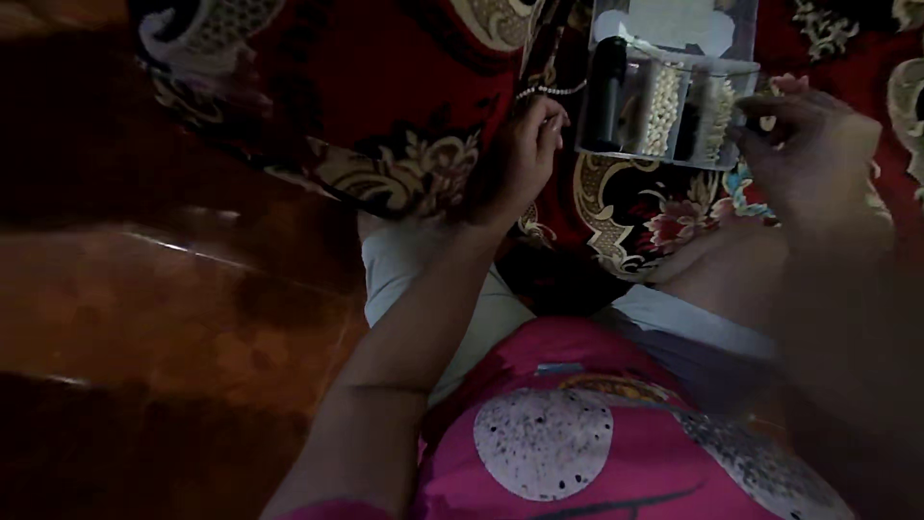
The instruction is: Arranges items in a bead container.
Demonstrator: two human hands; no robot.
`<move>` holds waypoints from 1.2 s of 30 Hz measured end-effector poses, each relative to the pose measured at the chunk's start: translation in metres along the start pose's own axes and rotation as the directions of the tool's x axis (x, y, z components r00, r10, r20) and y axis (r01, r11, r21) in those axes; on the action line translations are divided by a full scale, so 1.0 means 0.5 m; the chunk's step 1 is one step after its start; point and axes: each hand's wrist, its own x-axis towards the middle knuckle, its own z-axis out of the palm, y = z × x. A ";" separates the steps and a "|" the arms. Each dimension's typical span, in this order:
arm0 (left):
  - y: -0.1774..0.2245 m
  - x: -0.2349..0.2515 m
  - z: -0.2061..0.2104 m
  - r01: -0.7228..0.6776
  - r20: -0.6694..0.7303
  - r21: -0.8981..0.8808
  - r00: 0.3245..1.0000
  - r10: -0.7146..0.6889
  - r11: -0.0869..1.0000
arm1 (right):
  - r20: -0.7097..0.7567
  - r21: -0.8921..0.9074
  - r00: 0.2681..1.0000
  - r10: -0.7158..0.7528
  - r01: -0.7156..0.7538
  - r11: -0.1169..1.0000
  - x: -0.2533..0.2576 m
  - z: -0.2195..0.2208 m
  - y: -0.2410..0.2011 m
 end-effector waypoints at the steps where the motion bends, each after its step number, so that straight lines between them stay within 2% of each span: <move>1: 0.008 -0.005 0.000 -0.018 0.007 0.011 1.000 0.018 1.000 | -0.040 0.042 0.998 -0.040 0.042 0.998 0.000 0.000 -0.006; 3: 0.033 -0.016 0.002 -0.044 0.045 -0.014 0.998 0.045 0.999 | -0.071 0.244 0.986 -0.153 0.166 0.956 -0.007 0.000 -0.037; 6: 0.085 -0.042 0.008 -0.078 0.112 -0.045 0.990 0.083 0.996 | 0.075 0.604 0.921 -0.383 0.264 0.752 -0.010 0.007 -0.106; 8: 0.120 -0.059 0.004 -0.046 0.141 -0.101 0.988 0.060 0.994 | 0.181 0.652 0.832 -0.525 0.298 0.697 -0.001 0.010 -0.143; 10: 0.133 -0.068 0.001 0.006 0.120 -0.213 0.993 0.020 0.977 | 0.235 0.612 0.774 -0.588 0.352 0.708 0.014 0.009 -0.162; 12: 0.133 -0.069 -0.003 0.086 0.113 -0.326 0.992 -0.052 0.941 | 0.290 0.553 0.760 -0.582 0.364 0.750 0.030 0.006 -0.162; 14: 0.151 -0.064 -0.015 0.250 0.170 -0.416 0.966 -0.195 0.874 | 0.340 0.504 0.772 -0.537 0.332 0.797 0.037 -0.003 -0.155; 16: 0.169 -0.058 -0.023 0.400 0.271 -0.501 0.915 -0.301 0.767 | 0.319 0.452 0.816 -0.482 0.317 0.834 0.034 -0.012 -0.144; 18: 0.172 -0.059 -0.023 0.466 0.356 -0.547 0.881 -0.310 0.696 | 0.232 0.440 0.872 -0.430 0.300 0.846 0.022 -0.015 -0.125; 22: 0.181 -0.058 -0.017 0.466 0.432 -0.532 0.867 -0.246 0.708 | 0.056 0.571 0.929 -0.367 0.271 0.775 0.019 -0.019 -0.094; 28: 0.196 -0.048 -0.001 0.414 0.430 -0.501 0.881 -0.197 0.760 | 0.008 0.672 0.927 -0.375 0.272 0.688 0.022 -0.034 -0.078; 36: 0.216 -0.038 0.025 0.275 0.251 -0.495 0.953 -0.167 0.824 | -0.057 0.610 0.924 -0.378 0.332 0.720 0.019 -0.042 -0.069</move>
